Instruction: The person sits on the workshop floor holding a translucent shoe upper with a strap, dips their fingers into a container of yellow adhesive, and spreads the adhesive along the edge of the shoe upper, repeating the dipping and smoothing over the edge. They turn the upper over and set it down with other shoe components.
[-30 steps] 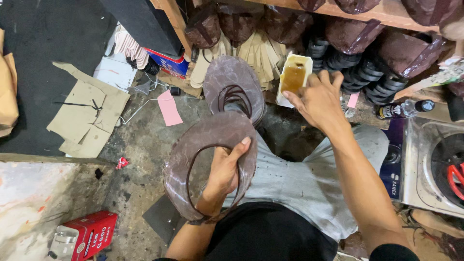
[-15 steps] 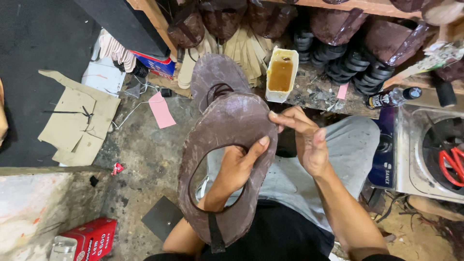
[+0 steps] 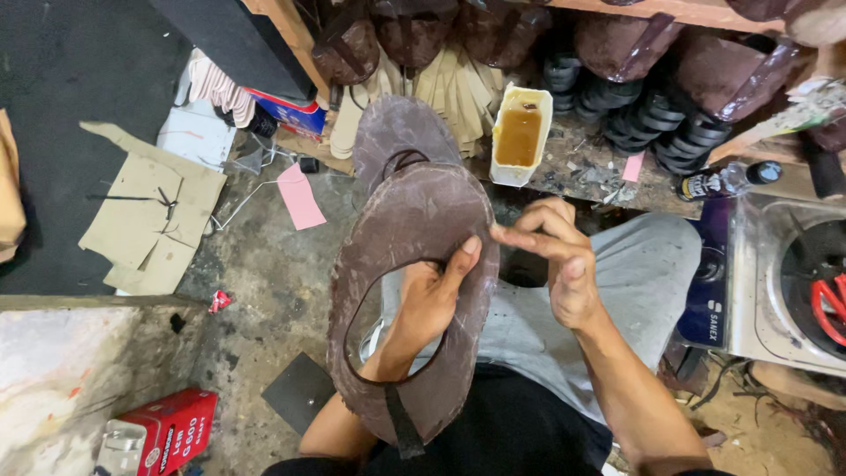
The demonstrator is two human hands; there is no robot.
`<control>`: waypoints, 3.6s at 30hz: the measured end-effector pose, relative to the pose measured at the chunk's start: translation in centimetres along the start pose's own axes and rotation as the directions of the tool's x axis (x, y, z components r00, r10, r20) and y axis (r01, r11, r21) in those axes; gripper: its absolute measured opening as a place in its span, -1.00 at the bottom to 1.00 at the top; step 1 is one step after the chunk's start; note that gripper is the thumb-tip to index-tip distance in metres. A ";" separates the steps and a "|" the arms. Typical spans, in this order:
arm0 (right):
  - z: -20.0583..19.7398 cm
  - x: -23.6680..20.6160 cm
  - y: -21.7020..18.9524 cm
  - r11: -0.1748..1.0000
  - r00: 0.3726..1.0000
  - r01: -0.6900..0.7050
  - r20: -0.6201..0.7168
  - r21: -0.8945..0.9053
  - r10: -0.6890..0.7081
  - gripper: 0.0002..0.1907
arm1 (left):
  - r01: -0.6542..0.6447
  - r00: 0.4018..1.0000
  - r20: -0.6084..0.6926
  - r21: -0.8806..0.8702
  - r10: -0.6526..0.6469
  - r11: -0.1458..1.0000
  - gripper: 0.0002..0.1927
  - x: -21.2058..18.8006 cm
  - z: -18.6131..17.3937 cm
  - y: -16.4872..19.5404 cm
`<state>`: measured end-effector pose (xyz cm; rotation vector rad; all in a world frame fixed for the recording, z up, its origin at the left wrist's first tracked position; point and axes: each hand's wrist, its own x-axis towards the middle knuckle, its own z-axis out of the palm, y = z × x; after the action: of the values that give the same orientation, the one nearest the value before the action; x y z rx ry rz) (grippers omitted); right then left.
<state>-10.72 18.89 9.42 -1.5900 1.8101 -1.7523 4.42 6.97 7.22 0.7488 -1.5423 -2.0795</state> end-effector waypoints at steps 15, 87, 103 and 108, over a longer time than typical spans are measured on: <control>0.6 -2.2 -0.3 1.000 0.999 0.011 -0.052 -0.012 -0.011 -0.07 | 0.038 0.998 -0.030 -0.233 -0.046 0.972 -0.79 2.1 -2.1 -0.2; 0.6 1.3 1.1 0.923 0.999 0.047 0.041 -0.382 -0.033 -0.32 | -0.222 0.970 0.141 0.202 0.196 0.954 -0.74 -0.8 -1.6 3.2; -0.6 10.1 10.8 0.496 0.946 0.210 0.304 -0.842 0.115 -0.29 | -0.234 0.923 -0.110 0.602 0.370 0.763 -0.37 -1.1 -4.9 -1.2; -1.7 6.0 4.5 0.686 0.970 0.005 0.171 -0.727 0.174 -0.32 | -0.262 0.938 -0.084 0.468 0.337 0.844 -0.45 -0.5 -4.4 0.9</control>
<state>-16.87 14.39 9.49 -1.7890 2.5711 -0.7473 7.72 3.87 7.13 0.7507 -1.9321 -1.4085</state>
